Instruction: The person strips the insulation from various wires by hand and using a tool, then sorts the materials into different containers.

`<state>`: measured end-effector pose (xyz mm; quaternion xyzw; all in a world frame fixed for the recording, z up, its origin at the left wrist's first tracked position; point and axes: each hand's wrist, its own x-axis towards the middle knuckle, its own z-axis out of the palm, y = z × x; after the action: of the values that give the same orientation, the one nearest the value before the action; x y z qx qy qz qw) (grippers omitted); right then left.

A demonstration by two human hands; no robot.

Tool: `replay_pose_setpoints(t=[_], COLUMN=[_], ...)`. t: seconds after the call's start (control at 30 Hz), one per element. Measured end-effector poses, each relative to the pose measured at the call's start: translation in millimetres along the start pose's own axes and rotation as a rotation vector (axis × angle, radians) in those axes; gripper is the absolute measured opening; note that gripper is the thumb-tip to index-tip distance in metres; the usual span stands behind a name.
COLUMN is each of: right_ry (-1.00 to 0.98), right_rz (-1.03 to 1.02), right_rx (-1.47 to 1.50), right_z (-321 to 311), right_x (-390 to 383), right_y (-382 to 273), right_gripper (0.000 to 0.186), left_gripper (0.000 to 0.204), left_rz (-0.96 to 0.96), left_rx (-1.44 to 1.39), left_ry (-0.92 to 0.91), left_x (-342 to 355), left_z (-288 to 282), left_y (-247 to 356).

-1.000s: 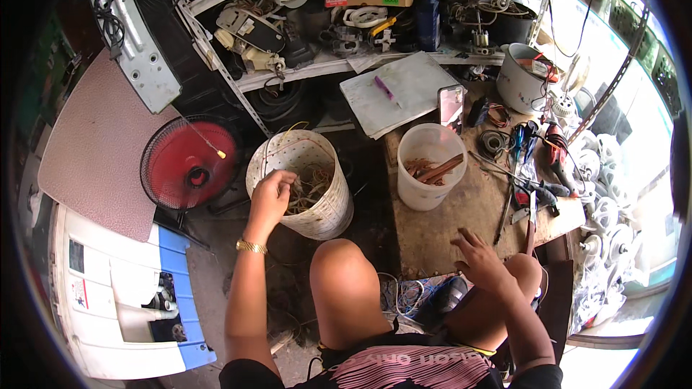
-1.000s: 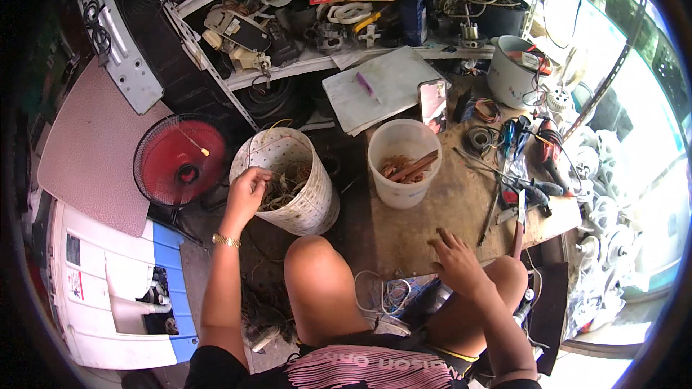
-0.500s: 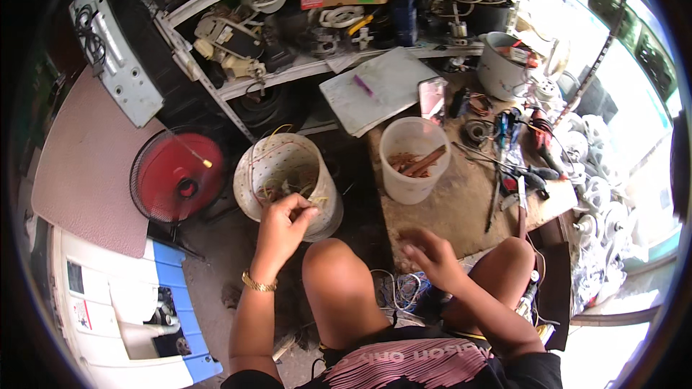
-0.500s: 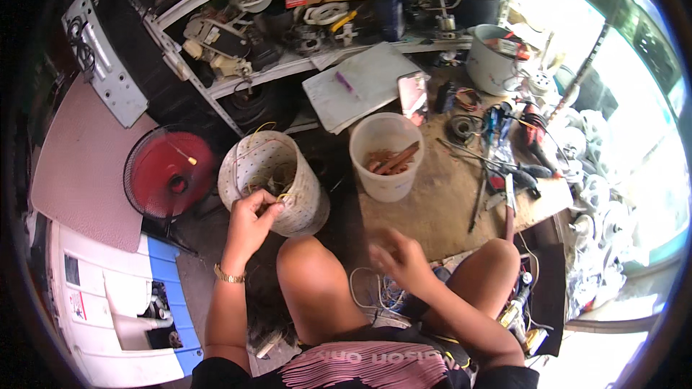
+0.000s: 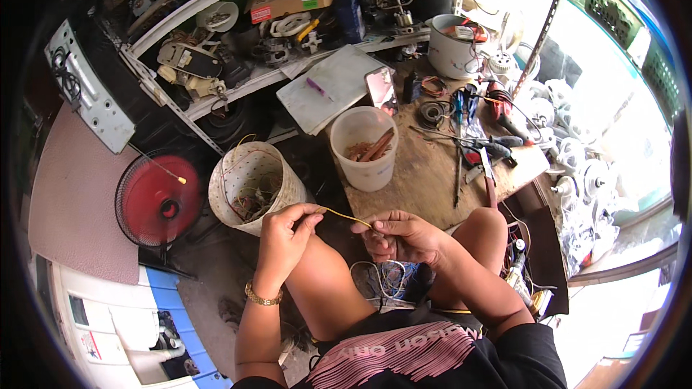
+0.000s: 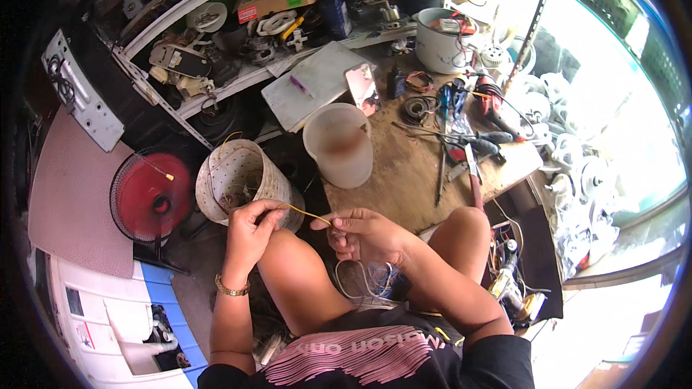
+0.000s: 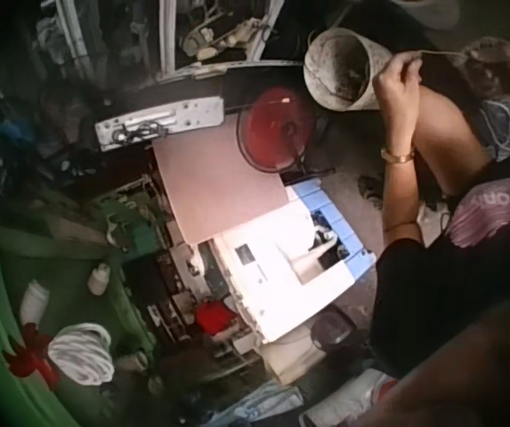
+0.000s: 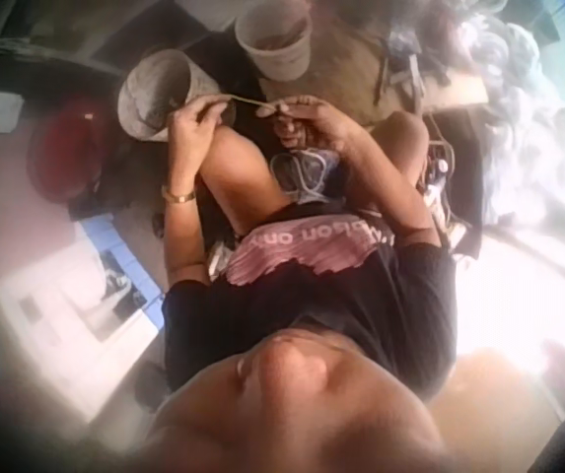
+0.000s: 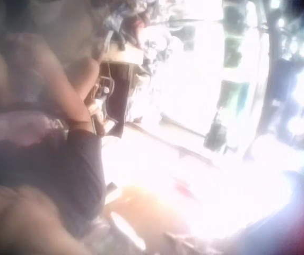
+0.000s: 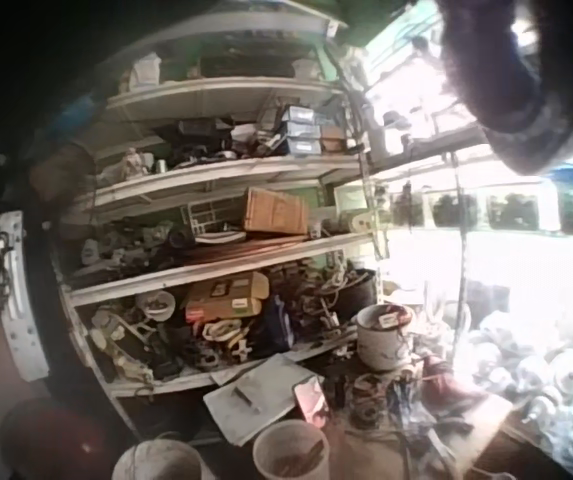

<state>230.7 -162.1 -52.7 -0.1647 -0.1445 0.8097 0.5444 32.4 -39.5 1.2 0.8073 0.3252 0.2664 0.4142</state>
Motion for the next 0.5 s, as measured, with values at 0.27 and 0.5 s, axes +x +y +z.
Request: replay_pose_setpoints(t=[0.27, 0.5], right_ry=[0.103, 0.238], right_rz=[-0.159, -0.369], right_rx=[-0.681, -1.154], right_z=[-4.2, 6.6], right_x=[-25.9, -36.5], right_y=[-1.5, -2.8], right_gripper=[0.021, 0.015], left_gripper=[0.013, 0.013], left_rz=[0.531, 0.204], left_rx=[0.445, -0.165], left_ry=[-0.09, -0.003], left_x=[4.9, 8.8], left_z=[-11.5, -2.7], left_y=[7.4, -0.4])
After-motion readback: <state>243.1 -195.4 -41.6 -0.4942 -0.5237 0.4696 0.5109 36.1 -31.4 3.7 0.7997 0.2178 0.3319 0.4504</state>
